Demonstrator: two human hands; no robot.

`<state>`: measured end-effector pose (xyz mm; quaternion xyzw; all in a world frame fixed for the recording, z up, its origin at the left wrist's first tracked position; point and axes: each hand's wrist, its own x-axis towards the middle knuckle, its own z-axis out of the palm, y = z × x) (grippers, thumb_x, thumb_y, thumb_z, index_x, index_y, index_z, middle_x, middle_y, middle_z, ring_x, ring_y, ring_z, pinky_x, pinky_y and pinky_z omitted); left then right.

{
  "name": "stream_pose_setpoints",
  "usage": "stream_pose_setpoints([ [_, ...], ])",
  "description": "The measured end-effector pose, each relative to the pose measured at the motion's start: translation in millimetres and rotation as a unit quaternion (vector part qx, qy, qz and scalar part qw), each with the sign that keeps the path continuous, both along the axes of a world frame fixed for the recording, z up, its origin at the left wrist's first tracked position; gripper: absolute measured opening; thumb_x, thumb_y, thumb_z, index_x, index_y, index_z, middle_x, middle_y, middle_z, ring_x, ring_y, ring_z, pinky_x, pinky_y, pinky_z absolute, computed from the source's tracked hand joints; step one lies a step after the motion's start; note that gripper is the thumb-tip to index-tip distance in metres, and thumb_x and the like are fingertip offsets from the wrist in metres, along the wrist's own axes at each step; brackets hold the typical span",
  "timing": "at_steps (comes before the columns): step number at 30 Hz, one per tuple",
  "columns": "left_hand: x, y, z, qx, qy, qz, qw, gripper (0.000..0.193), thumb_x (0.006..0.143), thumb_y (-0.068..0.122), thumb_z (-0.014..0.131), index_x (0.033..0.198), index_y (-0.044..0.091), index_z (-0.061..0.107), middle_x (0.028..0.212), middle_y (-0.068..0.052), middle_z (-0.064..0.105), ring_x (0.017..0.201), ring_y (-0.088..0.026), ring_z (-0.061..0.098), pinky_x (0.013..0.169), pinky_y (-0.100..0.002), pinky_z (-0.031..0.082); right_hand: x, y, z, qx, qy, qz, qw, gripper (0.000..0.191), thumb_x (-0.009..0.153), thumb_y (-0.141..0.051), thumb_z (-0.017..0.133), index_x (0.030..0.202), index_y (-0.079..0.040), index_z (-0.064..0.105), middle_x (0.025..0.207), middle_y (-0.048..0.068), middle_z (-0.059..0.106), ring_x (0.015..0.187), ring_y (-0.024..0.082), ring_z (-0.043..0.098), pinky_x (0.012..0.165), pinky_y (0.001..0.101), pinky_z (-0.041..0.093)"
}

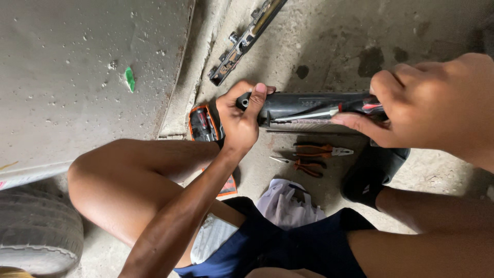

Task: The person uses a screwdriver to pry and scrape along the seam of a black plastic end tank on a car radiator. They repeatedly insert the tool and lever it to separate the plastic from the metal core, working along the length of the tank.

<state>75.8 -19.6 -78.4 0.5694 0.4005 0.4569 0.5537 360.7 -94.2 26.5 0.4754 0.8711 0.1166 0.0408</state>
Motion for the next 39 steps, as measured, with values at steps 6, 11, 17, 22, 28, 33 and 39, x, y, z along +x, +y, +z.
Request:
stream_pose_setpoints([
  [6, 1, 0, 3, 0.007, 0.011, 0.004, 1.0, 0.025, 0.105, 0.018, 0.067, 0.089, -0.002, 0.071, 0.09, -0.01, 0.078, 0.084, -0.011, 0.069, 0.079, -0.027, 0.054, -3, 8, 14, 0.012, -0.004, -0.002, 1.0, 0.068, 0.087, -0.073, 0.062, 0.059, -0.011, 0.056, 0.047, 0.001, 0.052, 0.039, 0.013, 0.049, 0.043, 0.0274, 0.035],
  [11, 3, -3, 9, 0.03, 0.021, -0.011, 0.999, 0.026, 0.107, 0.017, 0.065, 0.091, -0.002, 0.072, 0.091, -0.008, 0.077, 0.086, -0.011, 0.067, 0.083, -0.027, 0.052, -9, 1, 36, 0.065, -0.039, -0.001, 0.997, 0.067, 0.083, -0.073, 0.061, 0.065, -0.009, 0.065, 0.048, -0.001, 0.056, 0.036, 0.011, 0.05, 0.038, 0.0244, 0.037],
  [17, 6, -4, 5, 0.025, 0.013, -0.003, 1.0, 0.025, 0.105, 0.017, 0.066, 0.09, -0.002, 0.071, 0.089, -0.008, 0.077, 0.085, -0.011, 0.068, 0.081, -0.027, 0.052, -43, -32, 66, 0.077, -0.069, -0.063, 0.993, 0.064, 0.09, -0.069, 0.058, 0.072, -0.008, 0.067, 0.058, 0.004, 0.064, 0.045, 0.012, 0.06, 0.04, 0.0241, 0.042],
  [22, 5, -3, -1, 0.044, 0.042, 0.011, 0.998, 0.025, 0.107, 0.016, 0.066, 0.091, -0.003, 0.074, 0.085, -0.009, 0.075, 0.082, -0.011, 0.064, 0.08, -0.027, 0.05, -58, -56, 59, -0.027, -0.066, -0.106, 0.992, 0.059, 0.093, -0.062, 0.057, 0.069, -0.008, 0.064, 0.055, 0.002, 0.062, 0.045, 0.011, 0.062, 0.038, 0.022, 0.043],
  [28, 4, -7, 5, 0.008, 0.035, 0.01, 0.999, 0.026, 0.106, 0.017, 0.065, 0.089, -0.002, 0.073, 0.087, -0.008, 0.077, 0.081, -0.009, 0.066, 0.077, -0.026, 0.052, -32, -39, 34, 0.02, -0.076, -0.05, 0.996, 0.064, 0.091, -0.067, 0.056, 0.066, -0.009, 0.061, 0.052, 0.002, 0.06, 0.043, 0.01, 0.061, 0.038, 0.0205, 0.039],
  [33, 2, -4, 5, 0.001, 0.023, 0.011, 1.0, 0.027, 0.106, 0.018, 0.065, 0.088, -0.002, 0.071, 0.089, -0.009, 0.078, 0.082, -0.009, 0.068, 0.078, -0.025, 0.054, -18, -20, 18, 0.066, -0.049, -0.002, 0.997, 0.065, 0.091, -0.067, 0.06, 0.063, -0.009, 0.056, 0.057, 0.005, 0.06, 0.051, 0.013, 0.063, 0.044, 0.0221, 0.038],
  [39, 4, 8, 2, 0.008, 0.021, 0.004, 1.0, 0.027, 0.106, 0.018, 0.064, 0.088, -0.002, 0.07, 0.09, -0.009, 0.078, 0.084, -0.009, 0.069, 0.08, -0.025, 0.054, -7, 2, 4, 0.042, -0.043, -0.003, 0.998, 0.066, 0.083, -0.072, 0.063, 0.058, -0.012, 0.055, 0.044, -0.001, 0.05, 0.041, 0.011, 0.055, 0.041, 0.0226, 0.038],
])
